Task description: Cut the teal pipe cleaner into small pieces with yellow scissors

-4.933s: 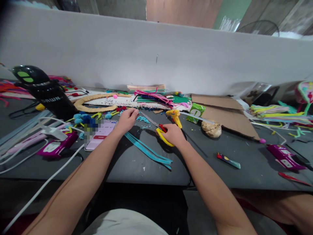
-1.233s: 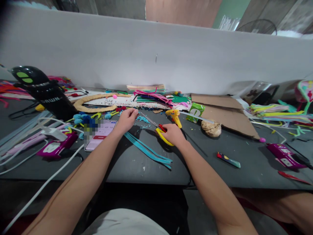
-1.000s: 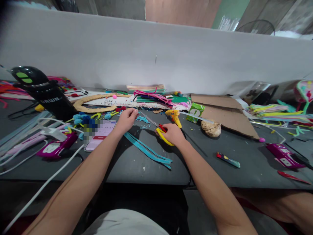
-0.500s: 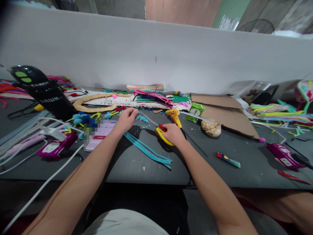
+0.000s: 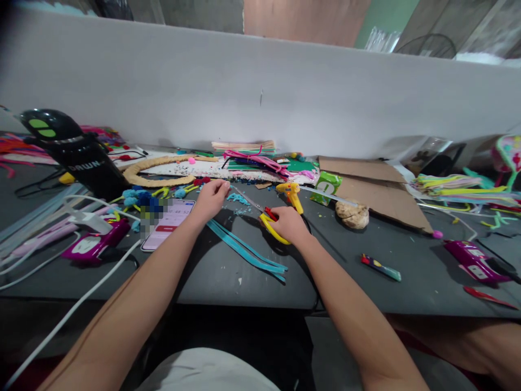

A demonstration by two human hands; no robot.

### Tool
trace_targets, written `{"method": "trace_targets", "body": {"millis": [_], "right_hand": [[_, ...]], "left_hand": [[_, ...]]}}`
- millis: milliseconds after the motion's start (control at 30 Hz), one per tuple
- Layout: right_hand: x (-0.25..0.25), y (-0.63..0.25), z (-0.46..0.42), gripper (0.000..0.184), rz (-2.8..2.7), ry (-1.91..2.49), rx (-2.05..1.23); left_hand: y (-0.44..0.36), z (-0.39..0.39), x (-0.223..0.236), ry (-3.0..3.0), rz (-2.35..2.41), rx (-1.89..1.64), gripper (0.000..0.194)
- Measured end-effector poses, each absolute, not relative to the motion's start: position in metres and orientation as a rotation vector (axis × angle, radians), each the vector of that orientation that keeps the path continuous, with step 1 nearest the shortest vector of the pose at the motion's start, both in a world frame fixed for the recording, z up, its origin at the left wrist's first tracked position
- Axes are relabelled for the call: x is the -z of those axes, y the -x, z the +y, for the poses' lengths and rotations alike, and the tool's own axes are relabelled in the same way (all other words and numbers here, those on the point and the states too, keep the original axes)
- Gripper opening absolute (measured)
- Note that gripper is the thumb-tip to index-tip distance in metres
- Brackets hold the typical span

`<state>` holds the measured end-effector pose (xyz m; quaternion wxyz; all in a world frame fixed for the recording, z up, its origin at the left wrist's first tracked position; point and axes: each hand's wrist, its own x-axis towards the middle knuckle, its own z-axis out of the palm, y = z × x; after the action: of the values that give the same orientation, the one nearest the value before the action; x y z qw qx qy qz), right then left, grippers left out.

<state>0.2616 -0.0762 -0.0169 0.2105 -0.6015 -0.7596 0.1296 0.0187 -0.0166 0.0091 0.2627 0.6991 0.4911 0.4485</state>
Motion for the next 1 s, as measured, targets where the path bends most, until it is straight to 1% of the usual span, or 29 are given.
{"method": "trace_targets", "body": {"millis": [167, 633, 1000], "right_hand": [[0.0171, -0.261, -0.076, 0.045, -2.109, 1.678, -0.328], [0.0173, -0.2614, -0.0783, 0.04, -2.083, 1.64, -0.395], [0.02, -0.2628, -0.0751, 0.044, -2.113, 1.652, -0.358]], "left_hand": [[-0.018, -0.0143, -0.0072, -1.888, 1.314, -1.219, 0.032], [-0.0187, -0.0161, -0.0089, -1.886, 1.325, -1.215, 0.031], [-0.0179, -0.0151, -0.0083, -1.907, 1.327, -1.205, 0.032]]}}
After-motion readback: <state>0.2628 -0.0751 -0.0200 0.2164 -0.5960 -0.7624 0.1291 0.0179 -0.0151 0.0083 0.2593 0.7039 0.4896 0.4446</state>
